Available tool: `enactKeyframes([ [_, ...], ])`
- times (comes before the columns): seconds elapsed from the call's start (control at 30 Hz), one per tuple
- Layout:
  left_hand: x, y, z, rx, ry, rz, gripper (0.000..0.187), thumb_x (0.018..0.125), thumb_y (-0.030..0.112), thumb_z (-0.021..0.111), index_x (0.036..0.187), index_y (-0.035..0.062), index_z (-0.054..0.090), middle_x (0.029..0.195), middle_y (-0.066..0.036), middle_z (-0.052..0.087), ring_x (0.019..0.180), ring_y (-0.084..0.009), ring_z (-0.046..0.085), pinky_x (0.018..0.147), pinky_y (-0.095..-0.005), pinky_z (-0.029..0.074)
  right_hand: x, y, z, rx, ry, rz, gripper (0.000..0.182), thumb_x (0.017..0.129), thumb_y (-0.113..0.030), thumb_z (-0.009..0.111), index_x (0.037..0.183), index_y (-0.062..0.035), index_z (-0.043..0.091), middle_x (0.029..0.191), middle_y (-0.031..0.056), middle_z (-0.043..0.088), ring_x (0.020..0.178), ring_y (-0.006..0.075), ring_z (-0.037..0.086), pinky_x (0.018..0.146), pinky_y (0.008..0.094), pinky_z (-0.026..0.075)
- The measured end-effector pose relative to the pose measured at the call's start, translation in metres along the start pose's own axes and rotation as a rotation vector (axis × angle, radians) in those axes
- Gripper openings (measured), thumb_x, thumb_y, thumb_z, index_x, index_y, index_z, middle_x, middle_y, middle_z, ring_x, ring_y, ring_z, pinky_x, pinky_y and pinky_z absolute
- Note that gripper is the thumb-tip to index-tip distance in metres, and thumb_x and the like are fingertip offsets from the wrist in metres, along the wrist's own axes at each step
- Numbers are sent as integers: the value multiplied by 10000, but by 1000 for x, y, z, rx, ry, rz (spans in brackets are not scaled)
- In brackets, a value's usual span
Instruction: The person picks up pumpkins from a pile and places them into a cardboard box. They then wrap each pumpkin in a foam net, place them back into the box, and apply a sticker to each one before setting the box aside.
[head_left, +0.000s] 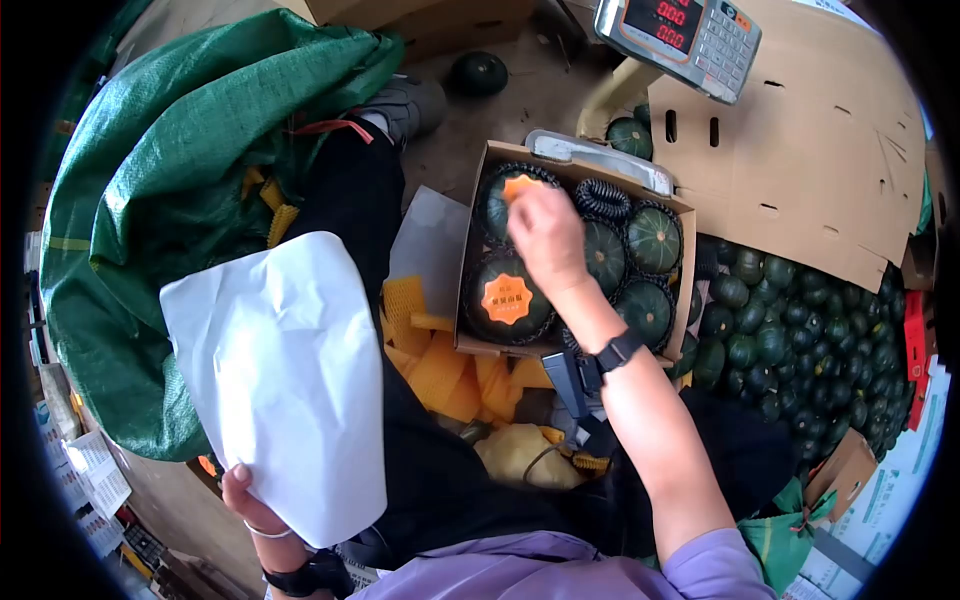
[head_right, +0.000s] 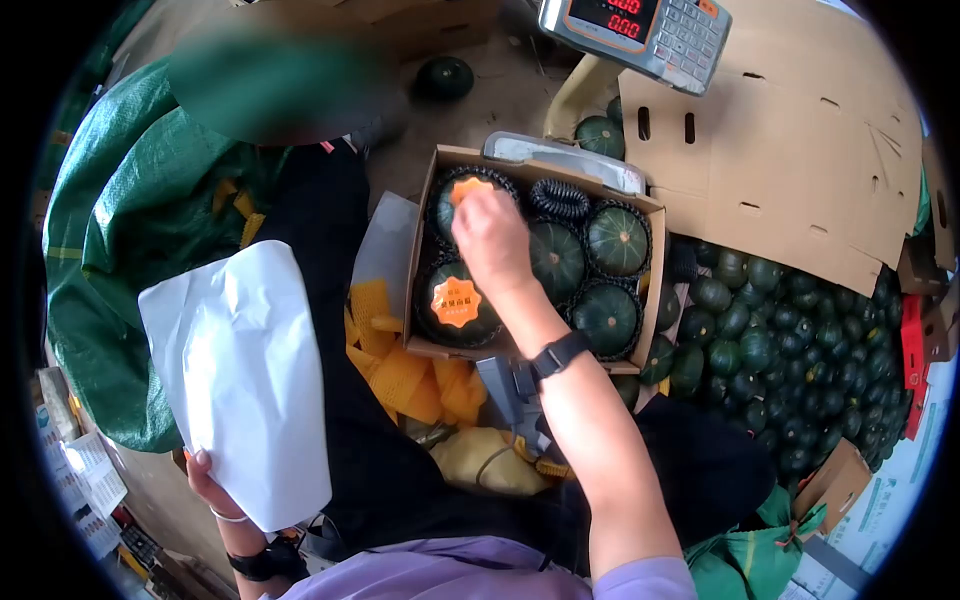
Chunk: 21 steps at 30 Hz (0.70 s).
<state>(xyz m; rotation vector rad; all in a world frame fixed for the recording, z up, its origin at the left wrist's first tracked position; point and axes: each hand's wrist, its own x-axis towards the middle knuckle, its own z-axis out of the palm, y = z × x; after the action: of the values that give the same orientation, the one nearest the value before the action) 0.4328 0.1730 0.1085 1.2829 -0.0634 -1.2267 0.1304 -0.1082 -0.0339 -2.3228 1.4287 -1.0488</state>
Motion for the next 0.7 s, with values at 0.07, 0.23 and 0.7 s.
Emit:
enactKeyframes([
  [0.07,1,6,-26,7,6,34,748,762,287,565,1387,-37,313,1265,-237,515,1085,-361,575,910,-472,511,-10,1,0,-113,-152,-167,188,754,-88,701,902,10,637,1001,130,606,985,298,544,910,373,456],
  [0.23,-9,16,-111,169,136,-164,689,797,305,589,1359,-23,362,1194,-210,569,1038,-339,607,895,-444,523,-1,1,4,-241,-335,-8,623,901,-368,576,1359,17,402,1388,246,399,1307,382,364,1069,498,317],
  [0.7,42,1,-342,1984,-760,164,416,811,136,588,1210,25,544,1077,-148,635,1040,-286,622,860,-356,518,-155,-116,-390,996,-281,1111,259,964,-191,513,1123,-11,608,1035,117,660,938,164,647,739,290,542],
])
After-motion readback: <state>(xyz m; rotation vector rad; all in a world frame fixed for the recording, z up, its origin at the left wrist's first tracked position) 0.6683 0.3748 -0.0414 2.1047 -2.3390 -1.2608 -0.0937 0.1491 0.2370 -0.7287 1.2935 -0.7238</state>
